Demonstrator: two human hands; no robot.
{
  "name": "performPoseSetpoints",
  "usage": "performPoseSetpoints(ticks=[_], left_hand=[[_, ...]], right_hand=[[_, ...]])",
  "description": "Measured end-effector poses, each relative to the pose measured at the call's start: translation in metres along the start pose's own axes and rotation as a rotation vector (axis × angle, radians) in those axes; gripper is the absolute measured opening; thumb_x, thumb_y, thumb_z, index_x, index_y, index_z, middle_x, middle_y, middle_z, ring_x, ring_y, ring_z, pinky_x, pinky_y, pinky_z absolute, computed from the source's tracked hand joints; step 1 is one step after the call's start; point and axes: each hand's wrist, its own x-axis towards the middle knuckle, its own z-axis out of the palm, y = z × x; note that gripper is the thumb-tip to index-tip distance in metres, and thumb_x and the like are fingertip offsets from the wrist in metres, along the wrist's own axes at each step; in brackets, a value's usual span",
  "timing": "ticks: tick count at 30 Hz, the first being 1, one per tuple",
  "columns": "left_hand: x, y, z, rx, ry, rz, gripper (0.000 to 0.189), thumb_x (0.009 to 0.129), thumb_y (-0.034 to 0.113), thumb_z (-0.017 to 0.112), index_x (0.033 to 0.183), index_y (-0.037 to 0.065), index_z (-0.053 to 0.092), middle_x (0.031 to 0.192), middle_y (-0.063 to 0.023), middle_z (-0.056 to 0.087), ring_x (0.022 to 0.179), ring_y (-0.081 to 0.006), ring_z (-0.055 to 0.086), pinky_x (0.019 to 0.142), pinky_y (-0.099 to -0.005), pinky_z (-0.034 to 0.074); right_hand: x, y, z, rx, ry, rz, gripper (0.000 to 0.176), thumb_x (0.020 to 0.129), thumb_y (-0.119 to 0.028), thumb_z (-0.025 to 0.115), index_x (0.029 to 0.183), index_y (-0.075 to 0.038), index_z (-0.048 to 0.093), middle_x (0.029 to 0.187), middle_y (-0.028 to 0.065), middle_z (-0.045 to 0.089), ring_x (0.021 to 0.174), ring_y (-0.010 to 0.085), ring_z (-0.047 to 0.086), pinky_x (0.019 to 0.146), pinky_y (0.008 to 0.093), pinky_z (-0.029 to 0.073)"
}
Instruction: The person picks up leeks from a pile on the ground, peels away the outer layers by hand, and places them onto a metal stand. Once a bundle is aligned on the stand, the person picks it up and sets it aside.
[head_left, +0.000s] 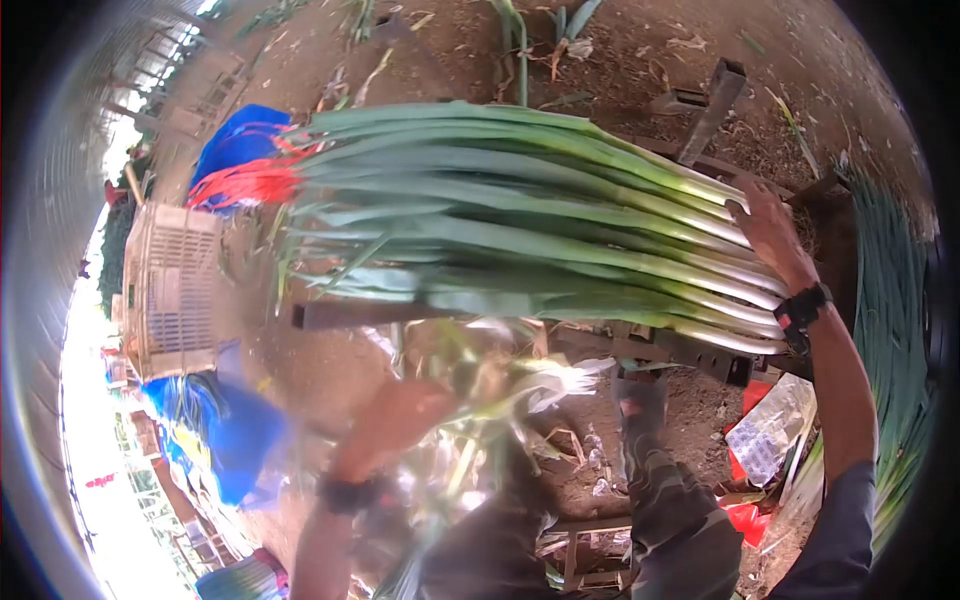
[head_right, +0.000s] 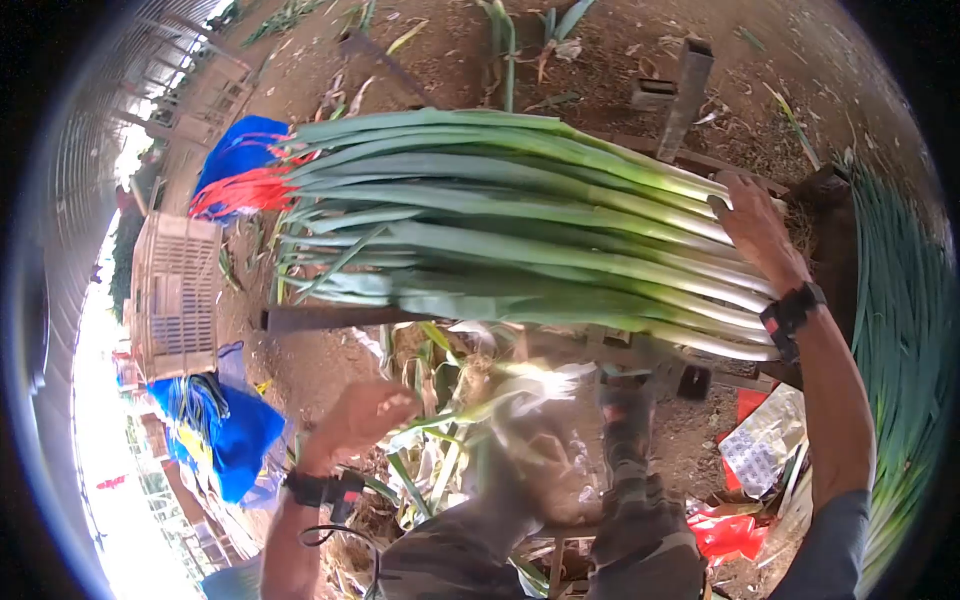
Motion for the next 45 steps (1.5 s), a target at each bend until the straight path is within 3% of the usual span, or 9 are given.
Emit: performPoseSetpoints(ticks=[1, 5, 9, 13, 18, 26, 39, 43, 45], left_hand=[[-0.016, -0.041, 0.021, -0.013, 0.043, -0.061, 0.032, 0.098, 0.034, 0.069, 0.113, 0.006, 0.075, 0.093, -0.0126, 0.077, 0.088, -0.0227, 0.074, 0.08, -0.038, 0.058], [-0.074, -0.185, 0.163, -0.107, 0.268, -0.164, 0.021, 0.094, 0.029, 0.071, 0.106, 0.013, 0.078, 0.098, -0.0095, 0.078, 0.085, -0.0189, 0.073, 0.078, -0.0356, 0.059], [-0.094, -0.233, 0.259, -0.039, 0.443, -0.338, 0.02, 0.09, 0.022, 0.069, 0.104, 0.01, 0.077, 0.105, -0.0138, 0.076, 0.089, -0.0314, 0.073, 0.082, -0.0408, 0.058], [-0.089, -0.242, 0.313, -0.07, 0.562, -0.381, 0.027, 0.088, 0.022, 0.07, 0.11, 0.007, 0.07, 0.102, -0.017, 0.072, 0.096, -0.0384, 0.069, 0.085, -0.0479, 0.054], [-0.066, -0.241, 0.313, 0.046, 0.502, -0.323, 0.029, 0.083, 0.024, 0.073, 0.106, 0.006, 0.07, 0.096, -0.0202, 0.071, 0.092, -0.0397, 0.069, 0.079, -0.0515, 0.054], [-0.137, -0.195, 0.225, -0.526, 0.456, -0.232, 0.036, 0.086, 0.027, 0.072, 0.113, 0.003, 0.067, 0.091, -0.0211, 0.072, 0.085, -0.0336, 0.071, 0.077, -0.0452, 0.054], [-0.202, -0.157, 0.218, -0.601, 0.463, -0.016, 0.029, 0.096, 0.026, 0.07, 0.112, 0.002, 0.068, 0.091, -0.0146, 0.07, 0.083, -0.0196, 0.068, 0.075, -0.0357, 0.053], [-0.204, -0.154, 0.218, -0.482, 0.349, 0.031, 0.03, 0.097, 0.026, 0.069, 0.114, 0.001, 0.068, 0.093, -0.013, 0.07, 0.085, -0.0186, 0.067, 0.077, -0.0353, 0.053], [-0.207, -0.147, 0.21, -0.556, 0.265, -0.029, 0.031, 0.097, 0.026, 0.068, 0.115, 0.001, 0.068, 0.093, -0.012, 0.07, 0.085, -0.0182, 0.067, 0.077, -0.0353, 0.053]], right_hand=[[-0.011, 0.001, 0.007, 0.109, 0.232, -0.173, 0.025, 0.099, -0.019, 0.063, 0.116, 0.0, 0.06, 0.113, 0.0195, 0.066, 0.106, 0.0356, 0.063, 0.091, 0.0463, 0.05], [-0.059, -0.038, -0.034, 0.402, 0.148, -0.122, 0.017, 0.096, -0.015, 0.068, 0.101, 0.001, 0.062, 0.078, 0.0112, 0.061, 0.071, 0.0166, 0.054, 0.068, 0.033, 0.045], [-0.108, -0.043, -0.048, 0.579, 0.028, 0.075, 0.011, 0.095, -0.01, 0.064, 0.1, -0.001, 0.065, 0.079, 0.0021, 0.058, 0.073, 0.0097, 0.052, 0.066, 0.0287, 0.044], [-0.144, -0.005, -0.003, 0.452, 0.217, -0.074, 0.015, 0.095, -0.008, 0.061, 0.107, -0.001, 0.069, 0.089, 0.0017, 0.066, 0.079, 0.0078, 0.057, 0.069, 0.0269, 0.046], [-0.194, -0.024, 0.008, 0.641, -0.045, 0.204, 0.016, 0.093, -0.007, 0.062, 0.104, -0.001, 0.073, 0.092, 0.0043, 0.072, 0.079, 0.011, 0.063, 0.069, 0.0313, 0.05], [-0.252, -0.117, -0.006, 0.565, -0.308, -0.147, 0.02, 0.089, -0.009, 0.074, 0.107, -0.002, 0.071, 0.09, 0.0095, 0.073, 0.08, 0.0159, 0.067, 0.074, 0.0321, 0.055], [-0.183, -0.293, 0.017, 0.831, -0.834, -0.55, 0.08, 0.088, -0.032, 0.082, 0.152, -0.006, 0.041, 0.116, 0.0171, 0.071, 0.1, 0.0219, 0.071, 0.087, 0.0369, 0.057], [-0.188, -0.301, 0.099, 1.583, -1.116, -0.499, 0.061, 0.094, -0.028, 0.075, 0.145, -0.006, 0.051, 0.114, 0.0115, 0.073, 0.096, 0.0201, 0.07, 0.083, 0.0363, 0.057], [-0.18, -0.29, 0.096, 1.218, -1.156, -0.485, 0.04, 0.099, -0.016, 0.068, 0.137, -0.006, 0.06, 0.114, 0.0087, 0.073, 0.093, 0.0185, 0.072, 0.078, 0.0353, 0.059]])
